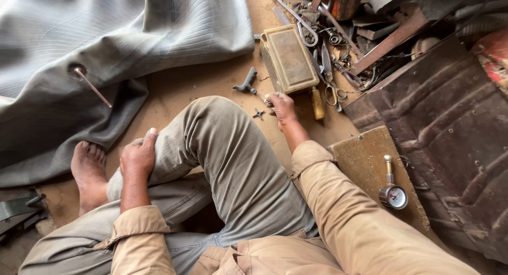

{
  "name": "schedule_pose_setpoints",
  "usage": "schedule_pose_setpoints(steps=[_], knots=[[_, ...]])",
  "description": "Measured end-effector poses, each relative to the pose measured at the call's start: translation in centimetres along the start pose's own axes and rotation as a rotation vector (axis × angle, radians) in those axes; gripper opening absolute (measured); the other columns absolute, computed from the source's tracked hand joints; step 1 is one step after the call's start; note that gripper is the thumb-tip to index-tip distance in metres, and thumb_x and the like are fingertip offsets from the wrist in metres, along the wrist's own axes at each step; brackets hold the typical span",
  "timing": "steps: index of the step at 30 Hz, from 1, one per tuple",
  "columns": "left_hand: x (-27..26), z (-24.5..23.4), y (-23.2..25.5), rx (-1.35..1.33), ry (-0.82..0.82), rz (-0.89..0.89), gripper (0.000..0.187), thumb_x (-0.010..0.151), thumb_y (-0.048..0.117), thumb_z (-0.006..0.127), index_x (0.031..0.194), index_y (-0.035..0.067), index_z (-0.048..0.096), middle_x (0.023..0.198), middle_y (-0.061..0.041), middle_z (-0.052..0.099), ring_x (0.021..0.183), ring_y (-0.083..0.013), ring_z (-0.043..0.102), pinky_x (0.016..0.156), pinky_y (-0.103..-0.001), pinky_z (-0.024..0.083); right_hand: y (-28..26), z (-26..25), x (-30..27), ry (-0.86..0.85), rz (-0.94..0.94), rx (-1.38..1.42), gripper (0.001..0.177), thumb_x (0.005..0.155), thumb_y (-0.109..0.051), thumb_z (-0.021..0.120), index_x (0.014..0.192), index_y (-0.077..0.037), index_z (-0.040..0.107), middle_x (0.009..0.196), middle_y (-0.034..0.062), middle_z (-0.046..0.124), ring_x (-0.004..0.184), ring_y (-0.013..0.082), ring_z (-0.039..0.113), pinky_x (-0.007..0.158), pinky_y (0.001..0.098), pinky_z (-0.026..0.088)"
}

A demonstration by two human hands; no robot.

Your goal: The person manipulates a rubber inner tube, using pliers and a wrench to work on a valve stem while sitting on the floor.

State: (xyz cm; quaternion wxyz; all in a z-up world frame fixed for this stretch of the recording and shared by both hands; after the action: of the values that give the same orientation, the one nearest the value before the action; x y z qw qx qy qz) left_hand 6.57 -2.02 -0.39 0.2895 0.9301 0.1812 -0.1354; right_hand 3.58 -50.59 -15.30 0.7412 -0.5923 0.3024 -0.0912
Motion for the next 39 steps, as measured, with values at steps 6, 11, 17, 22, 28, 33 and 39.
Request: schedule_pose_setpoints(steps=[6,11,17,22,28,33,39], knots=[[0.2,3.5,1.1,0.055,-0.06,0.036,0.068,0.092,0.071,0.052,0.122,0.014,0.076,0.128,-0.022,0.068,0.126,-0.0422,0.059,0.108,-0.05,0.042,3.7,-1.3,0.6,0.009,0.185,0.282,0.013,0.086,-0.02,0.063,0.085,-0.007,0.064,0.077,0.0071,0.071,0.059,0.0169,0.062,0.046,0.0315,0.045],[1.0,3.9,1.5,0.063,-0.076,0.083,0.066,0.093,0.069,0.053,0.119,0.012,0.076,0.126,-0.024,0.068,0.124,-0.0426,0.059,0.106,-0.05,0.044,-0.6,3.1,2.3,-0.006,-0.071,-0.595,0.038,0.092,-0.042,0.067,0.085,-0.005,0.071,0.076,0.0177,0.069,0.073,0.0246,0.078,0.058,0.0379,0.053],[2.1,4.6,1.4,0.094,-0.109,0.071,0.065,0.094,0.067,0.055,0.112,0.009,0.079,0.119,-0.025,0.071,0.119,-0.0428,0.063,0.102,-0.05,0.047,-5.0,7.4,5.8,0.18,0.001,-1.147,0.063,0.081,-0.067,0.074,0.096,-0.006,0.076,0.102,0.0199,0.073,0.102,0.0389,0.069,0.086,0.0514,0.053],[3.3,4.9,1.6,0.051,-0.152,0.037,0.064,0.09,0.067,0.059,0.113,0.011,0.079,0.118,-0.023,0.072,0.117,-0.04,0.065,0.102,-0.049,0.048,-6.8,10.1,6.2,0.086,-0.073,-1.192,0.05,0.072,-0.053,0.085,0.088,-0.005,0.079,0.092,0.018,0.075,0.085,0.0328,0.073,0.076,0.0439,0.056],[2.7,5.0,1.1,0.069,-0.176,0.039,0.063,0.092,0.066,0.059,0.114,0.011,0.08,0.116,-0.024,0.073,0.115,-0.0414,0.066,0.102,-0.049,0.048,-16.2,9.6,1.1,-0.159,-0.145,-0.188,0.024,0.091,-0.024,0.075,0.076,-0.007,0.066,0.068,0.0101,0.068,0.048,0.0133,0.051,0.043,0.0255,0.04],[2.5,4.8,1.4,0.049,-0.173,0.017,0.063,0.092,0.066,0.059,0.115,0.011,0.079,0.115,-0.022,0.074,0.114,-0.04,0.067,0.101,-0.049,0.048,-28.9,2.3,-1.0,-0.061,-0.724,-0.566,0.021,0.094,-0.016,0.075,0.106,-0.007,0.061,0.093,0.0024,0.071,0.08,0.0105,0.069,0.07,0.0264,0.06],[2.4,4.8,1.2,0.047,-0.161,0.003,0.063,0.092,0.066,0.06,0.115,0.011,0.079,0.114,-0.022,0.074,0.115,-0.0392,0.067,0.101,-0.048,0.048,-29.6,-12.9,8.4,0.527,-0.391,-1.267,0.032,0.078,-0.026,0.089,0.097,-0.006,0.071,0.086,0.0134,0.073,0.079,0.0277,0.072,0.071,0.0425,0.057]])
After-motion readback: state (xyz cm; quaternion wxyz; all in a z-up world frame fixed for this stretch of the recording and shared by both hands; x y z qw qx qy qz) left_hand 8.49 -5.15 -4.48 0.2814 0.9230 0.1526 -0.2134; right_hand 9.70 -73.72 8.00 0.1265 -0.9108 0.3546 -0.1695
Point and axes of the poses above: each hand's wrist, its own x-axis towards the middle knuckle, its own z-axis out of the palm, y = z × x, the point moved 9 cm from there along x, towards the middle knuckle
